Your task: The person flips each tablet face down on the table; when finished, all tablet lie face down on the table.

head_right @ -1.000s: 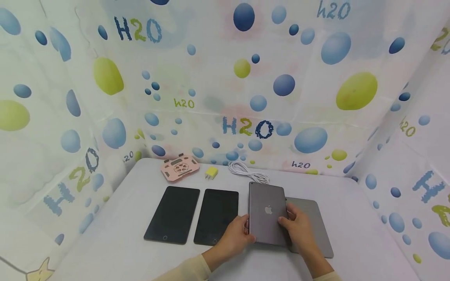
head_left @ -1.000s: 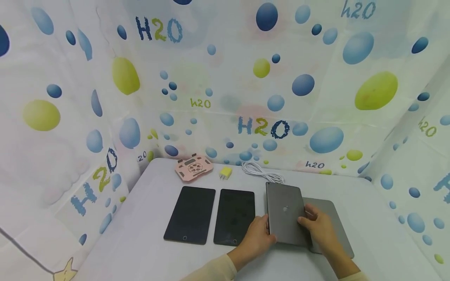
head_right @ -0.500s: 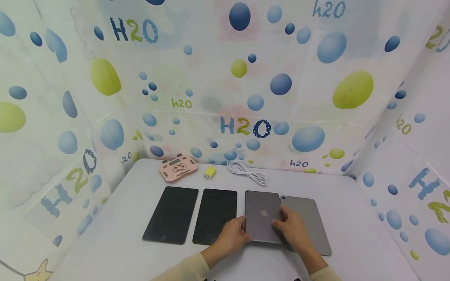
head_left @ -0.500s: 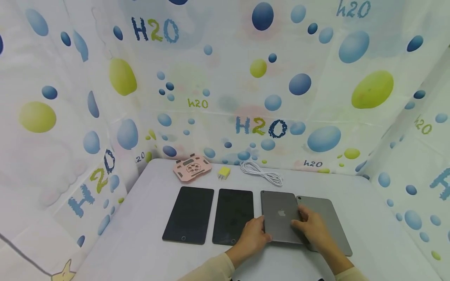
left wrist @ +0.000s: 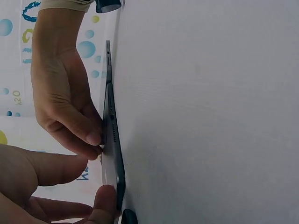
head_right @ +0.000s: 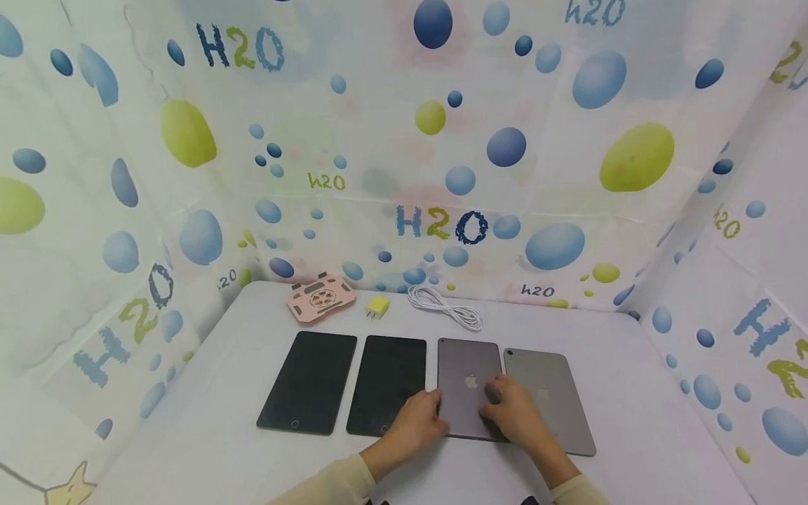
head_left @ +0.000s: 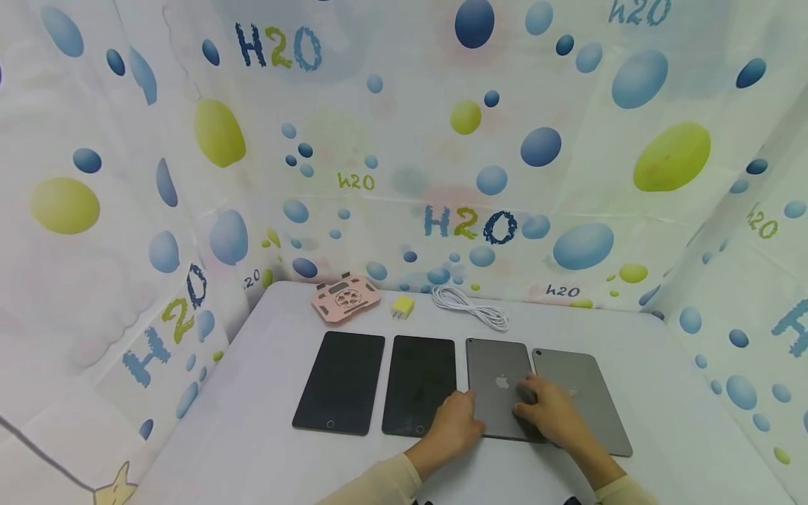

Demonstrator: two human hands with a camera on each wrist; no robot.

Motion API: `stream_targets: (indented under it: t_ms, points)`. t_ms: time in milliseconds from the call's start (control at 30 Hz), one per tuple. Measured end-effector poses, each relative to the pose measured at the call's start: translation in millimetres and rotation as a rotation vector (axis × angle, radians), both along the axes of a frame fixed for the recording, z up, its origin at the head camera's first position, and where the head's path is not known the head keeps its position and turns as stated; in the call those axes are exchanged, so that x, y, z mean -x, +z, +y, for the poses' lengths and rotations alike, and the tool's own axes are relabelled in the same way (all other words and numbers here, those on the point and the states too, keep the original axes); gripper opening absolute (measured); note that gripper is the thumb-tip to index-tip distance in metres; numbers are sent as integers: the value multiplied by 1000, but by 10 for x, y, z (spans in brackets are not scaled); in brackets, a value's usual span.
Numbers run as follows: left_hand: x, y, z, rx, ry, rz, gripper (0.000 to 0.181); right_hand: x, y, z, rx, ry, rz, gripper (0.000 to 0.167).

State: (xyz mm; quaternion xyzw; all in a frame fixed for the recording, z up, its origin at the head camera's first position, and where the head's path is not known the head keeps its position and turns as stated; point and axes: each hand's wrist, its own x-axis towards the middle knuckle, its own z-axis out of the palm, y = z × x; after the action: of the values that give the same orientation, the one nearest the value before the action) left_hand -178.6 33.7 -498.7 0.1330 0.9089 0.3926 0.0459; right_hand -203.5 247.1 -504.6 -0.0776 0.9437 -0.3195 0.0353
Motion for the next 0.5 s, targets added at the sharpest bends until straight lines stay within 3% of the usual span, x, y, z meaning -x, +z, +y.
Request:
stream_targets:
  t_ms: [267, 500]
  points:
    - [-31, 31, 17, 54, -30, 14, 54, -21, -46, -59, -79, 5, 17, 42]
    - [-64, 19, -3, 38, -55, 43, 49, -58, -19, -99, -105, 25, 48, 39]
